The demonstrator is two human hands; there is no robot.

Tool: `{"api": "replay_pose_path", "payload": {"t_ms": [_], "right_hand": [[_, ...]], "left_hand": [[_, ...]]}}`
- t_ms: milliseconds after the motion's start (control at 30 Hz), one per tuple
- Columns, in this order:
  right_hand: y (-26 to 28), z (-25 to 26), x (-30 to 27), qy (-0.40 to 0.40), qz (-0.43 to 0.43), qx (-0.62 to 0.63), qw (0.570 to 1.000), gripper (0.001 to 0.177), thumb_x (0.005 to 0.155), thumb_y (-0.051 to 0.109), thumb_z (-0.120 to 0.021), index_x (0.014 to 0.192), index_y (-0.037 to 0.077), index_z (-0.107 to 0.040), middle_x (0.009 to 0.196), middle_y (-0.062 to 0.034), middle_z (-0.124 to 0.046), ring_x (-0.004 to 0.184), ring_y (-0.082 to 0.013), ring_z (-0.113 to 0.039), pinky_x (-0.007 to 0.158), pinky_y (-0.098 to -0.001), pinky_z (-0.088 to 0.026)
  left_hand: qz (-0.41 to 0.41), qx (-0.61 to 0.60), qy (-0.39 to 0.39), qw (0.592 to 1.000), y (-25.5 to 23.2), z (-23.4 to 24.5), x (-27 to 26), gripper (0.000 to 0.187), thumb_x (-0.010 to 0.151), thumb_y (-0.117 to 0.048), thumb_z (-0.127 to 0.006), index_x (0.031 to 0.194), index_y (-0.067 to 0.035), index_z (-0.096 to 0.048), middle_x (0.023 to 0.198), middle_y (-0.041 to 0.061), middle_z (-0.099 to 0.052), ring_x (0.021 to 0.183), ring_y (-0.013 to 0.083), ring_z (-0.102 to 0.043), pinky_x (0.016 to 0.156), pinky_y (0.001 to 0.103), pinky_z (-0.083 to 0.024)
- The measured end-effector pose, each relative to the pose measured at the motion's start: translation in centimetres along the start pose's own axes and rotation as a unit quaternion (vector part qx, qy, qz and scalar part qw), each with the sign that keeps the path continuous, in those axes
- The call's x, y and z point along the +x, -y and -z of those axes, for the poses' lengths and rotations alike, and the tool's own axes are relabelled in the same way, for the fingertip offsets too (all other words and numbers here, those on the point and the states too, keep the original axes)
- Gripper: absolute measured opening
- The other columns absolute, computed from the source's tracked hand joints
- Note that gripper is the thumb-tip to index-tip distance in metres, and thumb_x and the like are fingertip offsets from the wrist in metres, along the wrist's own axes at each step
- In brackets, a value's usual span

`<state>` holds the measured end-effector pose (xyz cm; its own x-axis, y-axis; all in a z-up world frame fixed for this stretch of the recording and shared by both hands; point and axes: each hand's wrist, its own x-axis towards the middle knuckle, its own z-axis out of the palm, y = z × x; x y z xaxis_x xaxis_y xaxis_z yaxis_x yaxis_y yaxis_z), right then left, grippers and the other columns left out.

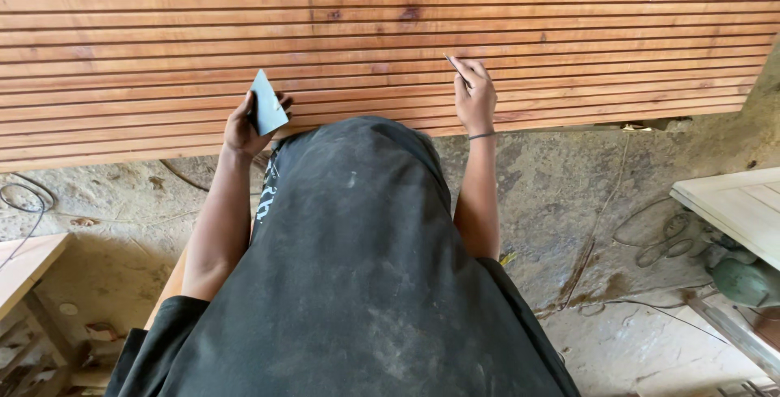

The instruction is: The person sands a large wooden slatted panel using two sanding blocks, one in each hand, moving them back and forth along the grain. Another person is visible in the background also sanding a similar panel.

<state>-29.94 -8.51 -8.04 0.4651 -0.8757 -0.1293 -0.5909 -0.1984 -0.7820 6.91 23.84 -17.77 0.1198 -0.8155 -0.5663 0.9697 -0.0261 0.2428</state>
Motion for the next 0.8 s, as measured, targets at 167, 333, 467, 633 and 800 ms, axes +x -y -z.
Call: {"api": "replay_pose_path", "payload": {"t_ms": [167,333,467,633,800], "right_hand": [[1.5,-1.1,0.7,0.006,0.085,-0.082,0.993,0.031,0.096,0.005,-0.064,0.124,0.010,-0.075,0.116,-0.0081,-0.070,0.105,-0.0267,-0.067,0.088,-0.0369,-0.054],[3.0,-4.5,1.8,0.044,0.158,-0.168,0.972,0.039,0.089,0.005,-0.069,0.126,0.014,-0.075,0.122,-0.0043,-0.069,0.116,-0.0277,-0.063,0.098,-0.0431,-0.051],[3.0,-6.8,3.1,0.041,0.172,-0.239,0.955,0.044,0.083,0.009,-0.075,0.126,0.015,-0.072,0.129,-0.0050,-0.063,0.126,-0.0300,-0.056,0.096,-0.0495,-0.046],[2.1,-7.9,3.8,0.046,0.168,-0.252,0.952,0.046,0.083,0.009,-0.076,0.129,0.015,-0.071,0.134,-0.0056,-0.061,0.129,-0.0302,-0.053,0.096,-0.0510,-0.044],[1.1,-8.5,3.9,0.042,0.187,-0.284,0.940,0.044,0.087,0.012,-0.074,0.131,0.016,-0.070,0.133,-0.0049,-0.060,0.131,-0.0295,-0.052,0.100,-0.0514,-0.043]], "left_hand": [[0.021,0.080,0.027,0.996,-1.6,-1.5,-2.7,0.074,0.106,-0.049,-0.049,0.156,0.004,-0.038,0.162,0.018,-0.044,0.154,0.0374,-0.037,0.128,0.055,-0.029],[0.093,0.111,0.035,0.989,-3.1,-3.8,-2.9,0.082,0.102,-0.056,-0.046,0.158,0.003,-0.031,0.164,0.019,-0.039,0.152,0.0389,-0.035,0.127,0.055,-0.025],[0.134,0.152,0.075,0.976,-4.1,-4.2,-2.0,0.083,0.103,-0.056,-0.047,0.157,0.006,-0.033,0.163,0.022,-0.039,0.155,0.0393,-0.033,0.129,0.054,-0.025],[0.170,0.204,0.044,0.963,-4.6,-4.1,-2.1,0.080,0.102,-0.053,-0.050,0.155,0.005,-0.034,0.162,0.021,-0.040,0.153,0.0384,-0.035,0.123,0.052,-0.032],[0.153,0.159,0.030,0.975,-4.3,-4.2,-2.2,0.079,0.101,-0.051,-0.052,0.154,0.004,-0.035,0.158,0.022,-0.044,0.150,0.0378,-0.041,0.121,0.051,-0.037]]}}
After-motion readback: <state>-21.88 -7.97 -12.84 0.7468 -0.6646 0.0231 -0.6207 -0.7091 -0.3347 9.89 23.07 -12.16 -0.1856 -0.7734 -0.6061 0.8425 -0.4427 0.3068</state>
